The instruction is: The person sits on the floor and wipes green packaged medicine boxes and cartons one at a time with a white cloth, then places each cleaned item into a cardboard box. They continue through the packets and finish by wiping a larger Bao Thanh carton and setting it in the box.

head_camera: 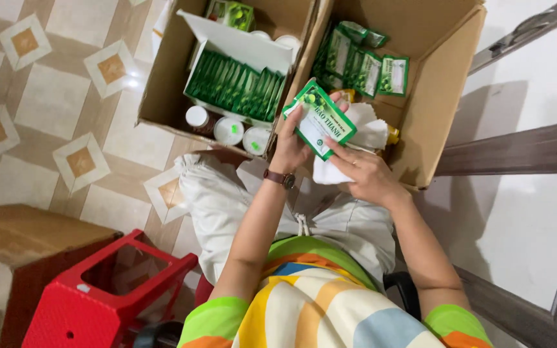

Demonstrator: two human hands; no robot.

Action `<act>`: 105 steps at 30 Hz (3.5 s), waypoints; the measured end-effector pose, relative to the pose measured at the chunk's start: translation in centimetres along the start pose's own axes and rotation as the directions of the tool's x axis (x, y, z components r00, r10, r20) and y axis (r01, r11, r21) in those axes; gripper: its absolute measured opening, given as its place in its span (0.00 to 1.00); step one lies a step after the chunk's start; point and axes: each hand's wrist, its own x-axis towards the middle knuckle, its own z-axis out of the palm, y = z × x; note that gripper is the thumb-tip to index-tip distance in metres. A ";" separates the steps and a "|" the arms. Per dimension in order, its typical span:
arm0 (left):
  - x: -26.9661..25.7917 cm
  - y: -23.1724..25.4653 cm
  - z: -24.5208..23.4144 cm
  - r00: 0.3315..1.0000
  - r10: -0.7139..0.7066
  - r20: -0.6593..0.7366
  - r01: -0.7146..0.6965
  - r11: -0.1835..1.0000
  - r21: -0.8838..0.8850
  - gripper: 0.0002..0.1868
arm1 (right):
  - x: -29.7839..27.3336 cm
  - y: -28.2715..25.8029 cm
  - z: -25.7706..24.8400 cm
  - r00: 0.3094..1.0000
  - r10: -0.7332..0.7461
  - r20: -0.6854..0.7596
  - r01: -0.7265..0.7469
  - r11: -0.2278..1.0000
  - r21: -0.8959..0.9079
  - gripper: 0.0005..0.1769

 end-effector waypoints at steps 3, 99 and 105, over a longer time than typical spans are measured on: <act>-0.5 0.1 -0.2 0.987 0.132 -0.088 -0.126 0.990 0.069 0.38 | -1.8 0.8 -1.9 0.991 0.134 0.006 -0.127 0.922 0.366 0.44; -6.8 -1.3 1.9 0.982 0.186 -0.040 -0.179 0.973 0.144 0.40 | -0.9 2.2 7.4 0.602 0.797 0.038 -0.061 -0.001 0.998 0.27; -7.7 -1.6 -1.8 0.926 0.237 -0.295 -0.049 0.848 0.528 0.30 | -1.8 -0.5 5.9 0.639 0.768 0.038 -0.136 0.064 0.989 0.24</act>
